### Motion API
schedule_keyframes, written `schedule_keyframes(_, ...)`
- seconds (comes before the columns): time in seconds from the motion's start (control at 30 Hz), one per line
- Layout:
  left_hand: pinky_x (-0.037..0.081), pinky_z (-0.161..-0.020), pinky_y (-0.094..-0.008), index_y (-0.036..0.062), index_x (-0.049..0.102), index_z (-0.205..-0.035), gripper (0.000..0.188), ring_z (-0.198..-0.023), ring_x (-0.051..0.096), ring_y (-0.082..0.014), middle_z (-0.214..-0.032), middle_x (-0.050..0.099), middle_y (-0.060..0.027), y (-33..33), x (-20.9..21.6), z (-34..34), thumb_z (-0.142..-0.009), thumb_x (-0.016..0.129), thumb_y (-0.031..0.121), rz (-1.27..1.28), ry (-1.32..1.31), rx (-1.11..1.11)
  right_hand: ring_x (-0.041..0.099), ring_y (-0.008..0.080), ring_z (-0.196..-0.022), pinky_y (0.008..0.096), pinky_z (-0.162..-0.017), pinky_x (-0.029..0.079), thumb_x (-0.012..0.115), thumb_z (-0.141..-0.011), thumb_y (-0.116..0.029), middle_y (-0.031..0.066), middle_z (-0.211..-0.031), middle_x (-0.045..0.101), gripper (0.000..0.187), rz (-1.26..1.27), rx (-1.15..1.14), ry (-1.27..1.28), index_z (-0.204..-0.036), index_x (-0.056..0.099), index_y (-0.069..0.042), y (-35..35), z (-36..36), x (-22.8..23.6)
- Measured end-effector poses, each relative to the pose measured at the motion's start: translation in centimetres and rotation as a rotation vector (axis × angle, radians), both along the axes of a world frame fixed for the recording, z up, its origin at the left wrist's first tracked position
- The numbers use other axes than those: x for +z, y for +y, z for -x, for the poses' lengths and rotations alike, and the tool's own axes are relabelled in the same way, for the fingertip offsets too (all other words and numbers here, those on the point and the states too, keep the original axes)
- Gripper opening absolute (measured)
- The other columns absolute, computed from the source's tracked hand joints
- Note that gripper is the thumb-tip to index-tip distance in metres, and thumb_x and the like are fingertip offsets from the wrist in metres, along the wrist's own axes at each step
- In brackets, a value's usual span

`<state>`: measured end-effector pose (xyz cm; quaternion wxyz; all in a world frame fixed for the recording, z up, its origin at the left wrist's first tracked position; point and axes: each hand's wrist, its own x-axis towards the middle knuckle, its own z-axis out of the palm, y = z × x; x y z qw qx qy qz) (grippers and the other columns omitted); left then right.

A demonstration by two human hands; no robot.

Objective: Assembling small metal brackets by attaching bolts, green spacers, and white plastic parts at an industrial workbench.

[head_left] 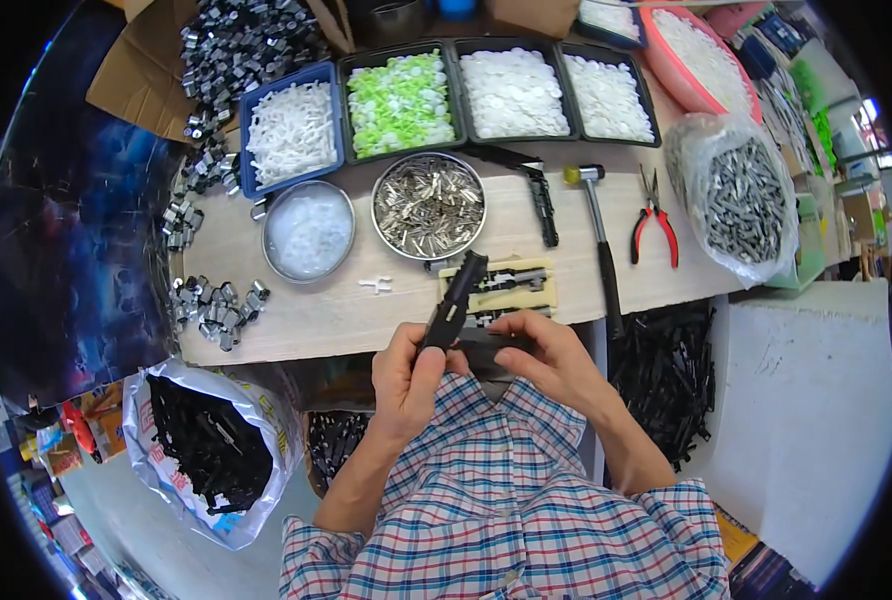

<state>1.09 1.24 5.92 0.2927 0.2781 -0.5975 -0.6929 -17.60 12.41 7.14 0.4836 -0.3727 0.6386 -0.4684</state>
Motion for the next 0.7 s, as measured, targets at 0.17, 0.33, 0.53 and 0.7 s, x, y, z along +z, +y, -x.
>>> schedule_keyframes(0.17,0.053,-0.073,-0.0269,-0.0026,0.054,-0.110,0.030,-0.077,0.064,-0.0121,-0.085,0.068,-0.0104,-0.7,-0.6,-0.4,-0.106,0.049,0.027,0.061,0.003,-0.063,0.063,0.0129,-0.090,0.0284,-0.080,0.051,0.071,-0.093,-0.014,0.0069,-0.104,0.067,0.029,-0.043,0.122,0.056,-0.115,0.064,0.003,-0.9,1.0,1.4)
schedule_keyframes(0.33,0.051,-0.076,-0.0277,-0.0027,0.054,-0.113,0.031,-0.081,0.062,-0.0127,-0.088,0.067,-0.0103,0.2,-0.9,0.3,-0.108,0.046,0.027,0.075,0.019,-0.066,0.065,0.0163,-0.088,0.0306,-0.079,0.052,0.072,-0.090,-0.011,0.0095,-0.103,0.067,0.030,-0.026,0.146,0.228,-0.115,0.064,0.003,-0.9,2.2,1.7)
schedule_keyframes(0.53,0.049,-0.081,-0.0303,-0.0033,0.055,-0.113,0.030,-0.082,0.058,-0.0137,-0.085,0.061,-0.0077,1.5,-2.4,-0.7,-0.110,0.041,0.023,-0.208,0.117,0.304,0.060,0.0314,-0.103,0.0357,-0.087,0.051,0.076,-0.080,-0.001,0.0145,-0.109,0.061,0.036,0.301,-0.034,0.915,-0.114,0.067,-0.004,-2.0,5.1,-1.3)
schedule_keyframes(0.7,0.048,-0.083,-0.0295,-0.0039,0.057,-0.113,0.029,-0.084,0.057,-0.0138,-0.087,0.060,-0.0061,3.2,-3.4,-1.9,-0.109,0.044,0.021,-0.199,0.068,0.305,0.057,0.0320,-0.105,0.0411,-0.090,0.046,0.078,-0.077,-0.007,0.0111,-0.107,0.061,0.034,0.361,-0.008,0.926,-0.110,0.069,-0.007,-3.3,4.8,-2.6)
